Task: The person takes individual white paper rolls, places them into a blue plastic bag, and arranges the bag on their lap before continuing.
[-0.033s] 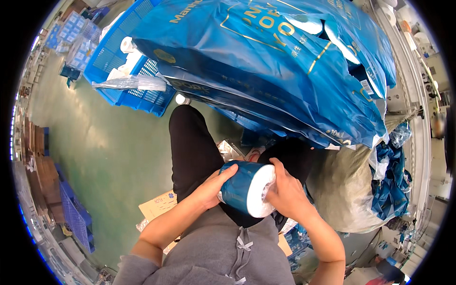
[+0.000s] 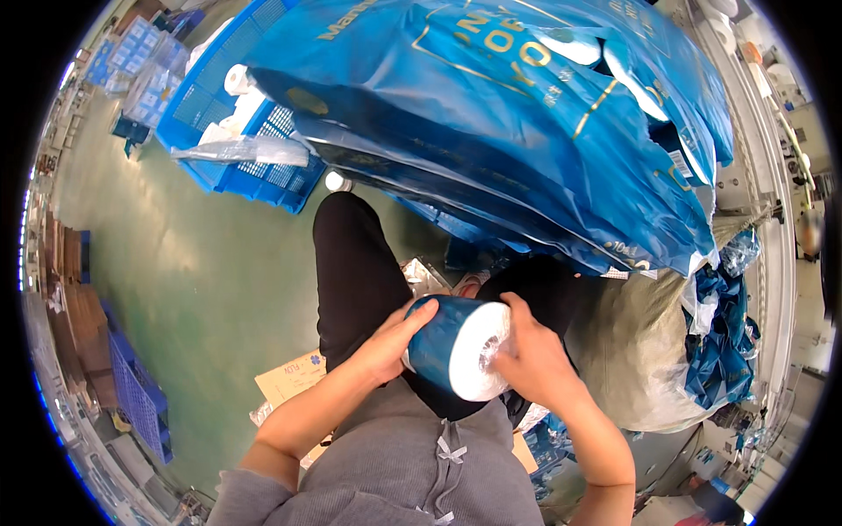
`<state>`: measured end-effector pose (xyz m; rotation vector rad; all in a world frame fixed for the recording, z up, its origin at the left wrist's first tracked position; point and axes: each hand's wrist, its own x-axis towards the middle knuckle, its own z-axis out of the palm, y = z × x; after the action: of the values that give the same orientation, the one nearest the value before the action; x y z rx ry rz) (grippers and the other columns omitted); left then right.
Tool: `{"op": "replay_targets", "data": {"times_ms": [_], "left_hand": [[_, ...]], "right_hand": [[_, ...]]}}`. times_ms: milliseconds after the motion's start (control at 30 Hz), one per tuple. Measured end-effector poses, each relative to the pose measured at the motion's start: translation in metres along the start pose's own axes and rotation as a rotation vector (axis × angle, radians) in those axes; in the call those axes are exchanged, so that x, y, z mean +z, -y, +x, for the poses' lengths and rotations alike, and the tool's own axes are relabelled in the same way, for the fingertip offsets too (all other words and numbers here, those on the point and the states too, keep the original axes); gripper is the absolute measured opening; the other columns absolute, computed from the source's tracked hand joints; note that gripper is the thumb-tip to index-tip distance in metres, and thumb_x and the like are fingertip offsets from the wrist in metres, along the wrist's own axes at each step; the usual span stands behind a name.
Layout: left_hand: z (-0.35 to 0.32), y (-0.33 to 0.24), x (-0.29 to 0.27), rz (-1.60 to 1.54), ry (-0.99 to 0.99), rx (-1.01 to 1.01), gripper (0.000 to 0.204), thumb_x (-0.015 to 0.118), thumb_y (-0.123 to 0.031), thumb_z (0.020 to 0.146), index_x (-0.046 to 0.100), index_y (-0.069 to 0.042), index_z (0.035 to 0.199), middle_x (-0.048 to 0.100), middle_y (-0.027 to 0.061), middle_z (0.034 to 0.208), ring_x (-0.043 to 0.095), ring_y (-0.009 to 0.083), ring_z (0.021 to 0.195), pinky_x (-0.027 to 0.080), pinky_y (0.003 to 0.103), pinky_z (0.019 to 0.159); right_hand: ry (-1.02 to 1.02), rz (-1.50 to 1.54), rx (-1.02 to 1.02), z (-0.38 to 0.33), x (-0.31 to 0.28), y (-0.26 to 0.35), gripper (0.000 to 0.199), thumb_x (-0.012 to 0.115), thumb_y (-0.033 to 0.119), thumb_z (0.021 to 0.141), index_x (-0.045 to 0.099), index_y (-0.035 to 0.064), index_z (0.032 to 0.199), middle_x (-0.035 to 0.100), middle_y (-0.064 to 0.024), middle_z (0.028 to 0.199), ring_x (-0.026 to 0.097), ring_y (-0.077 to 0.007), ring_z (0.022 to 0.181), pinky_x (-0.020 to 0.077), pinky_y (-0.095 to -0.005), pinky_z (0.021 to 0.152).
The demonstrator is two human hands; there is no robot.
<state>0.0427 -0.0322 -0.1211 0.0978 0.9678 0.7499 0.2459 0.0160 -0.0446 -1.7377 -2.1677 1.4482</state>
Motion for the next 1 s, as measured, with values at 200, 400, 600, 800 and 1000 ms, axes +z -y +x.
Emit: {"op": "replay_targets", "data": {"times_ms": [200, 400, 600, 800, 1000], "left_hand": [[-0.032, -0.023, 0.026, 1.265, -0.007, 0.758, 0.05, 0.066, -0.024, 0.08, 0.051, -0.004, 0.123, 0.048, 0.0181, 0.123, 0.05, 0.0323, 0.11, 0.037, 0.038, 0.098], [-0.01, -0.008, 0.018, 1.764, -0.157, 0.867, 0.055, 0.063, -0.01, 0.065, 0.049, -0.001, 0.118, 0.053, 0.0245, 0.109, 0.056, 0.0358, 0.1, 0.05, 0.041, 0.078], [-0.012, -0.015, 0.013, 1.724, -0.164, 0.673, 0.053, 0.063, -0.011, 0.072, 0.048, 0.003, 0.121, 0.053, 0.0277, 0.112, 0.061, 0.0369, 0.092, 0.053, 0.04, 0.071], [-0.02, -0.02, 0.01, 1.825, -0.178, 0.62, 0.052, 0.06, -0.012, 0.074, 0.046, 0.011, 0.118, 0.055, 0.0284, 0.108, 0.063, 0.0367, 0.087, 0.053, 0.039, 0.068], [-0.017, -0.024, 0.012, 1.873, -0.165, 0.553, 0.041, 0.056, -0.004, 0.074, 0.051, 0.01, 0.112, 0.06, 0.0253, 0.1, 0.064, 0.0367, 0.079, 0.053, 0.039, 0.067]], "right_hand": [[0.023, -0.046, -0.092, -0.005, 0.016, -0.004, 0.058, 0.055, 0.01, 0.076, 0.035, -0.0102, 0.126, 0.057, -0.0324, 0.098, 0.058, -0.046, 0.087, 0.0475, -0.0469, 0.077], [-0.028, 0.05, -0.204, 0.001, 0.031, -0.01, 0.044, 0.05, -0.002, 0.075, 0.046, -0.0055, 0.119, 0.057, -0.0268, 0.095, 0.058, -0.0442, 0.081, 0.0482, -0.0463, 0.074], [-0.089, -0.112, -0.137, 0.006, 0.044, -0.002, 0.053, 0.063, 0.025, 0.079, 0.047, -0.0035, 0.12, 0.058, -0.0247, 0.104, 0.062, -0.0392, 0.084, 0.0511, -0.0431, 0.07], [-0.088, -0.172, -0.067, 0.012, 0.059, 0.006, 0.073, 0.066, 0.041, 0.074, 0.041, -0.0037, 0.126, 0.058, -0.0252, 0.11, 0.062, -0.0395, 0.089, 0.0511, -0.0443, 0.073], [-0.12, -0.154, 0.009, 0.025, 0.073, -0.001, 0.063, 0.063, 0.028, 0.072, 0.042, -0.0024, 0.123, 0.059, -0.0249, 0.107, 0.063, -0.0396, 0.085, 0.0511, -0.0439, 0.071]]}}
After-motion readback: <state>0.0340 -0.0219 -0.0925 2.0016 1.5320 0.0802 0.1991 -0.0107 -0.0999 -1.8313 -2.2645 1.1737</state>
